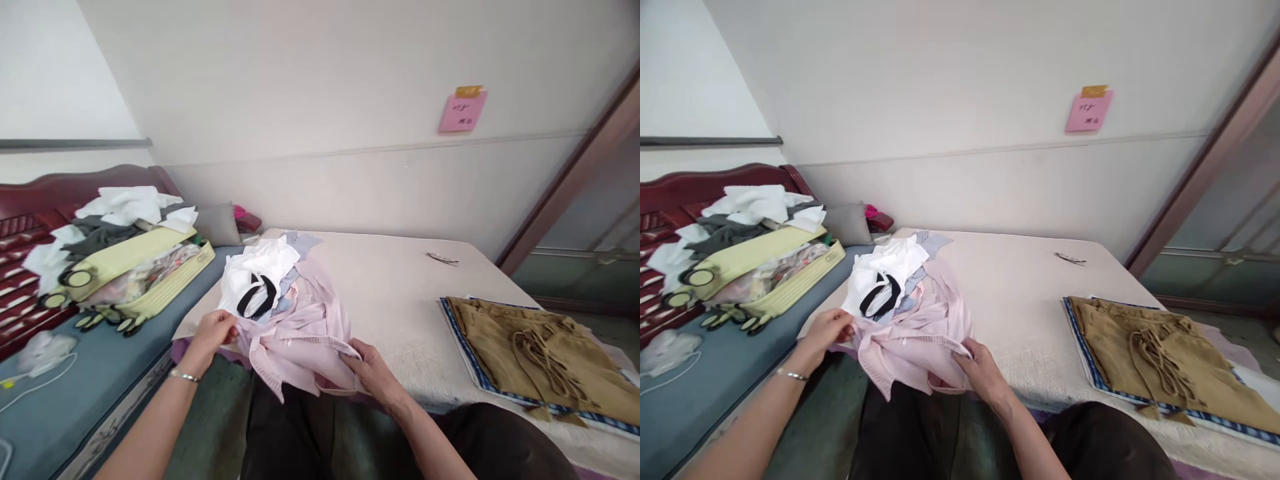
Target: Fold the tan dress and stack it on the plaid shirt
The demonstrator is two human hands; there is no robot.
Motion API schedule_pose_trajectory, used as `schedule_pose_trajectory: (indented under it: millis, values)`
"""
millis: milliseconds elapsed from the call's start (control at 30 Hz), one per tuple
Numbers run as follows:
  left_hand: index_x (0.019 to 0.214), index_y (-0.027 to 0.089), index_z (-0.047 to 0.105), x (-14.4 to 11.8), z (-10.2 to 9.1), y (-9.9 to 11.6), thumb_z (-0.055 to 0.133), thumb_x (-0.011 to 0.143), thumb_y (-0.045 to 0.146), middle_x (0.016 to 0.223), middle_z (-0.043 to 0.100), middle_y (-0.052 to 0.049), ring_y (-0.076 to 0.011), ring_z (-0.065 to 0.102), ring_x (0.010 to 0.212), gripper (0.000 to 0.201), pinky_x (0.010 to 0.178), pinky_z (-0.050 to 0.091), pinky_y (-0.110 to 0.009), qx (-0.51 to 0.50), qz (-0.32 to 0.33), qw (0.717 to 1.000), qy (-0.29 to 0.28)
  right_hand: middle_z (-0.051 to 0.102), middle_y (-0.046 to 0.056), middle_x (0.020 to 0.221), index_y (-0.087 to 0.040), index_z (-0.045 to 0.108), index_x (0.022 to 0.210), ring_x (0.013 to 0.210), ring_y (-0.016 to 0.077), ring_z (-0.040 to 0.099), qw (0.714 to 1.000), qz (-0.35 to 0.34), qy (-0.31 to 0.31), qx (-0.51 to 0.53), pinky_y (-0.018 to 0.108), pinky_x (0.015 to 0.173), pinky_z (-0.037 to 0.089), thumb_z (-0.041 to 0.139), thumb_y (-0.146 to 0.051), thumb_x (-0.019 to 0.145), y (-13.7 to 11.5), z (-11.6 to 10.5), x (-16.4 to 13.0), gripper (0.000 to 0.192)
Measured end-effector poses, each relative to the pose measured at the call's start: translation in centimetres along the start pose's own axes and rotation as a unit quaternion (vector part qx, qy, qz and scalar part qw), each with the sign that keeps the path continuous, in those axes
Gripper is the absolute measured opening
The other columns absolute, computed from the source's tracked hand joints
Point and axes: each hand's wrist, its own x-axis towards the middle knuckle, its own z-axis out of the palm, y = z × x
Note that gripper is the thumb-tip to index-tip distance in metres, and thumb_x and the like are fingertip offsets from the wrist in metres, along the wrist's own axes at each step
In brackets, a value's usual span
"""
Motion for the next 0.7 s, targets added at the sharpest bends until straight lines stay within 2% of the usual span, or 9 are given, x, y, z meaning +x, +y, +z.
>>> schedule_pose_trajectory:
  millis: [67, 133, 200, 267, 367, 433, 533, 600, 700]
  values:
    - [0.088, 0.017, 0.063, -1.0, 0.7, -4.0, 0.068, 0.073, 0.056, 0.068, 0.07, -0.006, -0.025, 0.069, 0.065, 0.042, 0.062, 0.052, -0.035, 0.057, -0.004, 0.998, -0.004, 0.051, -0.002, 0.073, -0.019, 0.057, 0.077, 0.073, 0.0157, 0.044, 0.999, 0.007, -0.015, -0.033, 0.026, 0.065, 0.036, 0.059, -0.059, 0.085, 1.7, 1.4, -0.2, 0.041]
    - [0.1, 0.018, 0.063, -2.8, 1.4, -6.2, 0.058, 0.084, 0.063, 0.08, 0.073, -0.007, -0.0274, 0.071, 0.079, 0.048, 0.073, 0.053, -0.038, 0.115, 0.034, 0.993, 0.008, 0.05, -0.002, 0.072, -0.02, 0.056, 0.077, 0.072, 0.0154, 0.043, 0.999, 0.016, -0.021, -0.044, 0.027, 0.065, 0.035, 0.056, -0.061, 0.088, 2.8, 2.4, -0.6, 0.043]
    - [0.108, 0.019, 0.062, -4.7, 2.1, -6.9, 0.054, 0.089, 0.064, 0.091, 0.074, -0.008, -0.0278, 0.071, 0.087, 0.049, 0.08, 0.051, -0.039, 0.158, 0.071, 0.985, 0.005, 0.049, -0.002, 0.072, -0.02, 0.055, 0.078, 0.072, 0.0153, 0.042, 0.998, 0.018, -0.029, -0.045, 0.027, 0.064, 0.035, 0.055, -0.062, 0.091, 3.2, 2.8, -1.0, 0.044]
    - [0.114, 0.02, 0.061, -6.0, 2.6, -6.8, 0.058, 0.089, 0.06, 0.098, 0.074, -0.009, -0.028, 0.07, 0.09, 0.048, 0.083, 0.049, -0.039, 0.184, 0.081, 0.979, -0.017, 0.05, -0.002, 0.072, -0.019, 0.056, 0.079, 0.072, 0.0154, 0.043, 0.998, 0.013, -0.043, -0.042, 0.027, 0.064, 0.035, 0.054, -0.063, 0.093, 3.1, 3.0, -1.3, 0.046]
    - [0.118, 0.019, 0.062, -6.4, 3.2, -6.7, 0.061, 0.086, 0.042, 0.093, 0.075, -0.008, -0.0277, 0.07, 0.089, 0.04, 0.081, 0.047, -0.037, 0.214, 0.079, 0.973, -0.028, 0.055, 0.0, 0.077, -0.019, 0.058, 0.082, 0.075, 0.0172, 0.047, 0.998, 0.012, -0.053, -0.042, 0.028, 0.068, 0.039, 0.052, -0.065, 0.094, 2.6, 2.8, -1.6, 0.047]
    - [0.122, 0.019, 0.061, -6.2, 3.3, -7.1, 0.06, 0.082, 0.03, 0.094, 0.076, -0.007, -0.0263, 0.071, 0.091, 0.042, 0.082, 0.047, -0.035, 0.178, 0.072, 0.981, -0.037, 0.058, 0.002, 0.079, -0.02, 0.059, 0.082, 0.077, 0.019, 0.049, 0.998, 0.02, -0.043, -0.048, 0.029, 0.07, 0.041, 0.051, -0.067, 0.094, 2.4, 2.7, -1.9, 0.049]
    - [0.13, 0.017, 0.058, -6.2, 3.0, -7.7, 0.064, 0.077, 0.029, 0.101, 0.078, -0.008, -0.0248, 0.072, 0.09, 0.054, 0.08, 0.049, -0.033, 0.017, 0.017, 0.997, -0.073, 0.06, 0.003, 0.08, -0.02, 0.06, 0.082, 0.08, 0.0207, 0.051, 0.998, 0.037, -0.027, -0.049, 0.03, 0.072, 0.042, 0.051, -0.069, 0.093, 2.7, 2.3, -2.2, 0.051]
    - [0.128, 0.015, 0.061, -6.5, 2.5, -7.8, 0.072, 0.075, 0.033, 0.102, 0.078, -0.009, -0.0239, 0.072, 0.087, 0.058, 0.076, 0.05, -0.031, -0.088, -0.035, 0.991, -0.099, 0.062, 0.004, 0.083, -0.019, 0.062, 0.086, 0.082, 0.0215, 0.053, 0.998, 0.044, -0.025, -0.039, 0.03, 0.075, 0.043, 0.051, -0.069, 0.093, 2.9, 2.1, -2.3, 0.051]
    - [0.12, 0.014, 0.069, -7.2, 1.7, -7.5, 0.083, 0.07, 0.031, 0.104, 0.077, -0.009, -0.0205, 0.07, 0.089, 0.054, 0.076, 0.049, -0.026, -0.183, -0.076, 0.968, -0.151, 0.065, 0.005, 0.088, -0.019, 0.064, 0.088, 0.086, 0.0228, 0.055, 0.999, 0.043, -0.013, -0.029, 0.031, 0.078, 0.045, 0.054, -0.068, 0.092, 3.0, 1.9, -2.4, 0.051]
